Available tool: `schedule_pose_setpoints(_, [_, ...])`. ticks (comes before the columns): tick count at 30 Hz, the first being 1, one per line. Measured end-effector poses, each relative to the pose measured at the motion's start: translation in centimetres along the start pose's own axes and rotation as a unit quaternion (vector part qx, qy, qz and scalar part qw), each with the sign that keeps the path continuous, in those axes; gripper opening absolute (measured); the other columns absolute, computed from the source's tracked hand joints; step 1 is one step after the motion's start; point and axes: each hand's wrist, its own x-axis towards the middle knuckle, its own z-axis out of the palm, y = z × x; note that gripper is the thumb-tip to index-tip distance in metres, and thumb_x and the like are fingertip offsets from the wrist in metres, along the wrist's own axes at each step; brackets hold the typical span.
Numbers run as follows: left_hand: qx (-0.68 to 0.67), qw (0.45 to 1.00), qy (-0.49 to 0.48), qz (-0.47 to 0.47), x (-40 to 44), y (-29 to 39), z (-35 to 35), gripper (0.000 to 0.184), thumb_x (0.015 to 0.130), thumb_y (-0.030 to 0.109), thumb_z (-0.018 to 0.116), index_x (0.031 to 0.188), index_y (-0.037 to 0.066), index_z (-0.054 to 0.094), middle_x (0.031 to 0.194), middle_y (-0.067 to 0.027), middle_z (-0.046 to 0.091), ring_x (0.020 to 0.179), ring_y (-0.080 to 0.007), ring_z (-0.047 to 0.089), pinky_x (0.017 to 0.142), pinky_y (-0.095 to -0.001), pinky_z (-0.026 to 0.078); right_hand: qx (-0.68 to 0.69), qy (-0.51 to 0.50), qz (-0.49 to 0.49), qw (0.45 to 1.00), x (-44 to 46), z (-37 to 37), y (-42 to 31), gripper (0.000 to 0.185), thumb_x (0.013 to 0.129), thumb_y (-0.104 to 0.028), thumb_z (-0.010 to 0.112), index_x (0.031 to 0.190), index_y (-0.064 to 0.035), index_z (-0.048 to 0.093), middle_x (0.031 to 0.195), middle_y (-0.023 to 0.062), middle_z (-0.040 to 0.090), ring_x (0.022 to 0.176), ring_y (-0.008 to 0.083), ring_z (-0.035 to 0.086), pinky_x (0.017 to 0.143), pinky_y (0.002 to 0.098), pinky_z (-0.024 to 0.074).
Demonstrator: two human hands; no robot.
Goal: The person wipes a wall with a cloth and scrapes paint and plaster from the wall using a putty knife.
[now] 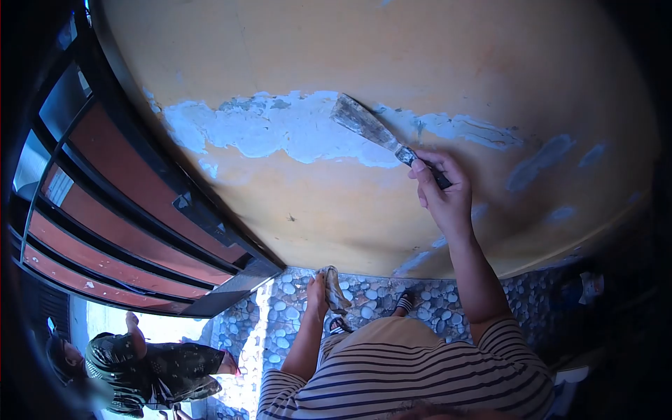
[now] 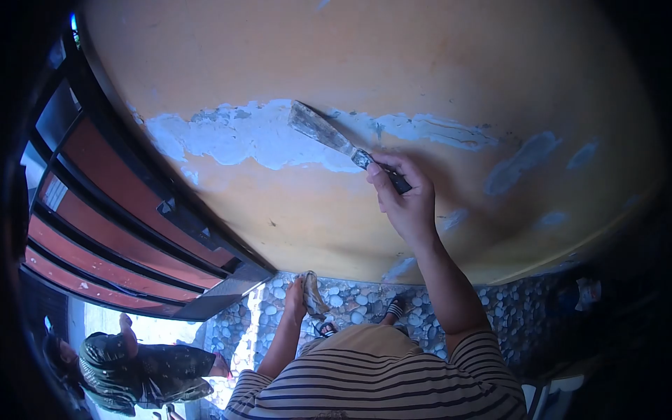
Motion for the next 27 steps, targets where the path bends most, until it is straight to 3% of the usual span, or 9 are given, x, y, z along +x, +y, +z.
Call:
schedule_pose_setpoints(13, [-0.011,0.999,0.045,0.005,-0.9,0.7,-2.8,0.036,0.096,0.027,0.057,0.12,0.001,0.049,0.1,-0.0123,0.062,0.082,-0.0216,0.064,0.068,-0.0387,0.056,0.059,-0.032,0.019,0.998,0.6,2.6,0.6,0.023,0.096,-0.016,0.067,0.113,-0.0005,0.064,0.083,0.0063,0.067,0.051,0.0026,0.049,0.043,0.019,0.0368])
schedule_pose_setpoints(18, [-0.031,0.997,0.059,0.025,-0.4,1.1,-4.8,0.041,0.096,0.028,0.057,0.125,0.0,0.047,0.105,-0.0136,0.061,0.087,-0.0222,0.063,0.071,-0.0404,0.056,0.017,-0.029,0.022,0.999,0.4,2.3,1.7,0.023,0.096,-0.017,0.068,0.112,-0.0006,0.065,0.082,0.005,0.067,0.053,0.0025,0.049,0.044,0.0194,0.038])
schedule_pose_setpoints(27, [-0.04,0.996,0.075,0.013,-0.4,2.3,-8.1,0.034,0.097,0.026,0.056,0.12,0.002,0.048,0.103,-0.0126,0.062,0.084,-0.0225,0.064,0.07,-0.0402,0.056,0.019,-0.023,-0.002,1.0,0.4,5.7,2.1,0.023,0.096,-0.018,0.069,0.111,-0.001,0.065,0.081,0.0032,0.066,0.053,0.0023,0.048,0.044,0.0185,0.0362])
